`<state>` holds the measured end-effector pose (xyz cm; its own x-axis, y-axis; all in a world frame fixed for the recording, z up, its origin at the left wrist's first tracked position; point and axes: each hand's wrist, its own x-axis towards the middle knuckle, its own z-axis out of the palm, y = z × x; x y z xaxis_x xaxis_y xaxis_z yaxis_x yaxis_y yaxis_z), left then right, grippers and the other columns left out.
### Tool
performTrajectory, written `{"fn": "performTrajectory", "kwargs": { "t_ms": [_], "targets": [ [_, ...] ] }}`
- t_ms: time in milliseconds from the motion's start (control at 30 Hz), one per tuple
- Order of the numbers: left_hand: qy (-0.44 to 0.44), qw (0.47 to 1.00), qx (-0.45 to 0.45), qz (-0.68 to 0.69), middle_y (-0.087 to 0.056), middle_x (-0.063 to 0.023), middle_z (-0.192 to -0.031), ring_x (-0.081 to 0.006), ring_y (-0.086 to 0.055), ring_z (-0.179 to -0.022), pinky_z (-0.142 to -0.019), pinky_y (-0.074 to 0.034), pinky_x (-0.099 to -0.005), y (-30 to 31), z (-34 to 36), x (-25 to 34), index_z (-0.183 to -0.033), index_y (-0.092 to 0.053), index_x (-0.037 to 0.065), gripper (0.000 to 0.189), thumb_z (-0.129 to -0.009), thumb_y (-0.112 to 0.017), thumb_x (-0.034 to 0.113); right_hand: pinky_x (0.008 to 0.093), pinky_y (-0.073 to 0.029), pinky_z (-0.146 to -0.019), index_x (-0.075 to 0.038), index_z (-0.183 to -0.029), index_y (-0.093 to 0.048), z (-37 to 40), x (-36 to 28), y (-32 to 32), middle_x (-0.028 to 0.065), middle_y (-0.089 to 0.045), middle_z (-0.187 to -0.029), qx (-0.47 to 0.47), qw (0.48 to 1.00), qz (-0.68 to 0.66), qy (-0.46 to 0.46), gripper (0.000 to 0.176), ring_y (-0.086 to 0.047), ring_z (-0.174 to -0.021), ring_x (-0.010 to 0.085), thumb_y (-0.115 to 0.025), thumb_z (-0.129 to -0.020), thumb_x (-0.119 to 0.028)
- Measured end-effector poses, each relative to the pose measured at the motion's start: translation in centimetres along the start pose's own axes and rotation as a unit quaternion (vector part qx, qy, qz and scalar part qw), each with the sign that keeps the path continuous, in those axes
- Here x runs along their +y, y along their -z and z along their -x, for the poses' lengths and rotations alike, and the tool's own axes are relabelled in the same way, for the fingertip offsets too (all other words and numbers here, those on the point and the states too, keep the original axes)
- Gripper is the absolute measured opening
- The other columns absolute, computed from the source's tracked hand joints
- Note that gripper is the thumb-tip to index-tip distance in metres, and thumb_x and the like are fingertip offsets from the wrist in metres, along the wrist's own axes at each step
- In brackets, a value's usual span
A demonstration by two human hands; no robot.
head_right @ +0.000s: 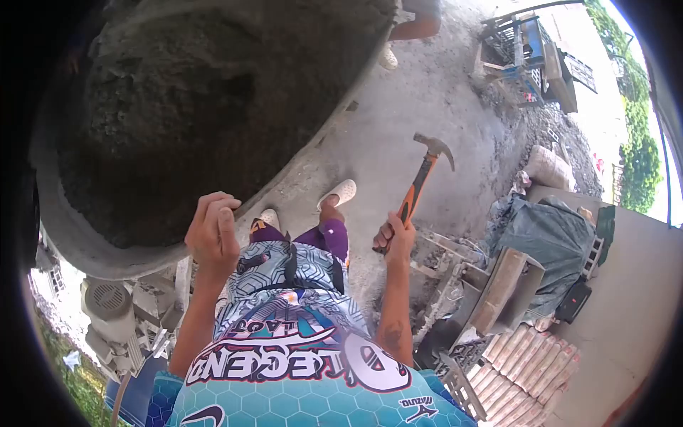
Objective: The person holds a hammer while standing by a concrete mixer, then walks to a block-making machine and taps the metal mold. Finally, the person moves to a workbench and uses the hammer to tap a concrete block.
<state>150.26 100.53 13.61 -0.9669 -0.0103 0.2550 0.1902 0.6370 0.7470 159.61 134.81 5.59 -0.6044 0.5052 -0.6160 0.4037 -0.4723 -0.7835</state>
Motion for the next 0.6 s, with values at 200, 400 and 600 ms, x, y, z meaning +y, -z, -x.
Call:
{"fn": "performTrajectory", "kwargs": {
  "t_ms": [200, 400, 600],
  "targets": [
    [-0.085, 0.996, -0.015, -0.021, -0.064, -0.0079, -0.099, -0.0241, -0.062, -0.091, -0.079, -0.045, -0.0363, 7.8, 1.0, -4.8, -0.091, -0.064, 0.007, 0.006, -0.09, -0.061, 0.011, 0.0306, -0.038, -0.043, -0.011, -0.085, -0.054, 7.7, -0.7, 2.0, -0.0012, -0.042, -0.057, 0.095, 0.963, -0.212, 0.134, 0.055, -0.041, -0.044, 0.0133, -0.05, -0.093, -0.065],
    [-0.015, 0.968, 0.037, -0.249, -0.064, -0.0063, -0.11, -0.0264, -0.056, -0.111, -0.097, -0.037, -0.041, 13.3, 3.7, -10.4, -0.108, -0.063, 0.009, 0.022, -0.091, -0.061, 0.023, 0.0357, -0.051, -0.058, -0.006, -0.083, -0.053, 4.7, -7.5, 23.4, 0.0049, -0.055, -0.069, 0.334, 0.749, -0.44, 0.366, 0.041, -0.056, -0.059, 0.0184, -0.05, -0.091, -0.046],
    [-0.017, 0.967, 0.035, -0.253, -0.063, -0.0053, -0.122, -0.029, -0.052, -0.123, -0.103, -0.034, -0.0431, 13.4, 3.1, -10.3, -0.122, -0.062, 0.008, 0.033, -0.094, -0.054, 0.025, 0.0363, -0.052, -0.058, -0.011, -0.078, -0.05, -6.8, -3.6, 3.3, 0.0021, -0.05, -0.06, 0.248, 0.774, -0.527, 0.249, 0.026, -0.054, -0.055, 0.0179, -0.055, -0.09, -0.034]
  ]
}}
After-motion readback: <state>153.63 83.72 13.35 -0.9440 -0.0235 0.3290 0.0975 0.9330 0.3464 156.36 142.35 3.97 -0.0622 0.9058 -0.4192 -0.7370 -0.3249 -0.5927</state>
